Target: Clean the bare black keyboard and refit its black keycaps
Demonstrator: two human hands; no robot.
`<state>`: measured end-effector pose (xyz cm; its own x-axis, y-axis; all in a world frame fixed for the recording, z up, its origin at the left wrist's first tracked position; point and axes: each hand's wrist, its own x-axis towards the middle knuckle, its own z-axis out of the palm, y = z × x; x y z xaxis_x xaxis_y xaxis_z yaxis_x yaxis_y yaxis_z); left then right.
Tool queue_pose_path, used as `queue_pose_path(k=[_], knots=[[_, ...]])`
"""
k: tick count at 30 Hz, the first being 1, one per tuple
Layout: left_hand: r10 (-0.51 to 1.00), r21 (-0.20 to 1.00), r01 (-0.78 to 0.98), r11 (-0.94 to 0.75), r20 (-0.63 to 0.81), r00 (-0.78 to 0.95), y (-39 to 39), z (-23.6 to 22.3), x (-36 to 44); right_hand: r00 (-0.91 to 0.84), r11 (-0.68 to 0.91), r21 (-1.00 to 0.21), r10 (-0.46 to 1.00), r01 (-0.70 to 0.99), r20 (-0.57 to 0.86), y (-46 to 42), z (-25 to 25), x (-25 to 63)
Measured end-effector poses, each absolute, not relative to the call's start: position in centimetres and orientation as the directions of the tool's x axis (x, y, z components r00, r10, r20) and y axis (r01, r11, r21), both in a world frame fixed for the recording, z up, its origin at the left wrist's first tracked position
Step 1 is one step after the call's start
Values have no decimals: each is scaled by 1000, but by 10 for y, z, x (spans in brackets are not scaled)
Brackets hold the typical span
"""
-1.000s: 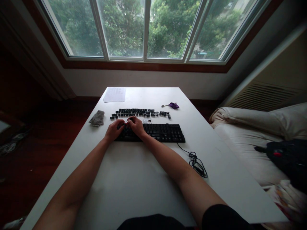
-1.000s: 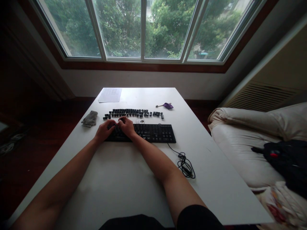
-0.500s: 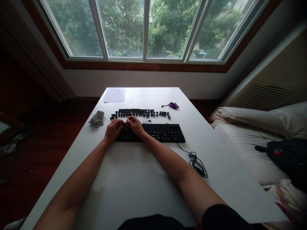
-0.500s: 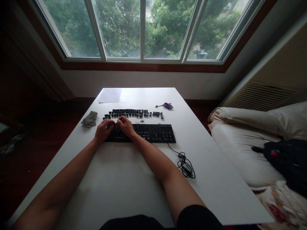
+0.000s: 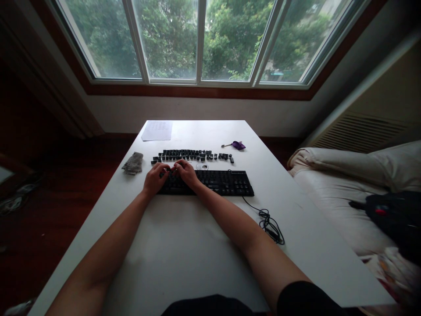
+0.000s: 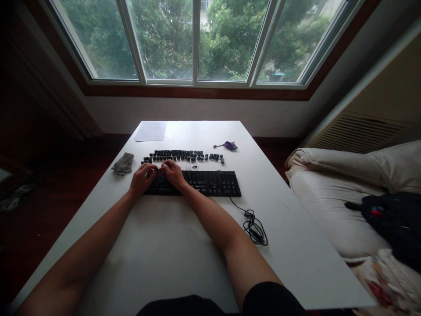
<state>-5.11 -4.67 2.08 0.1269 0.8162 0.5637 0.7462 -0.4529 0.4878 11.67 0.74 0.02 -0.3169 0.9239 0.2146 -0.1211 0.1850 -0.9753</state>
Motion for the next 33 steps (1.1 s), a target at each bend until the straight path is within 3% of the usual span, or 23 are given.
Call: queue_pose_path(k=[10,14,17,24,33], knots=[[811,455,770,-446,570,133,-44,17,-53,-286,242,-970,928,-23,239,3,4,118],[786,400,767,-502,580,213,-46,21,-50,-267,303,-951,922,55,279,2,5,119],[777,389,745,-541,571,266,-47,23,-48,-268,271,-962,929,25,255,3,4,119],[812,426,782,-455,558,169,-48,22,-48,-252,254,-967,935,-12,249,2,5,118],[805,367,828,-424,572,158,-49,23,-48,-230,284,-959,931,-24,282,3,3,118]])
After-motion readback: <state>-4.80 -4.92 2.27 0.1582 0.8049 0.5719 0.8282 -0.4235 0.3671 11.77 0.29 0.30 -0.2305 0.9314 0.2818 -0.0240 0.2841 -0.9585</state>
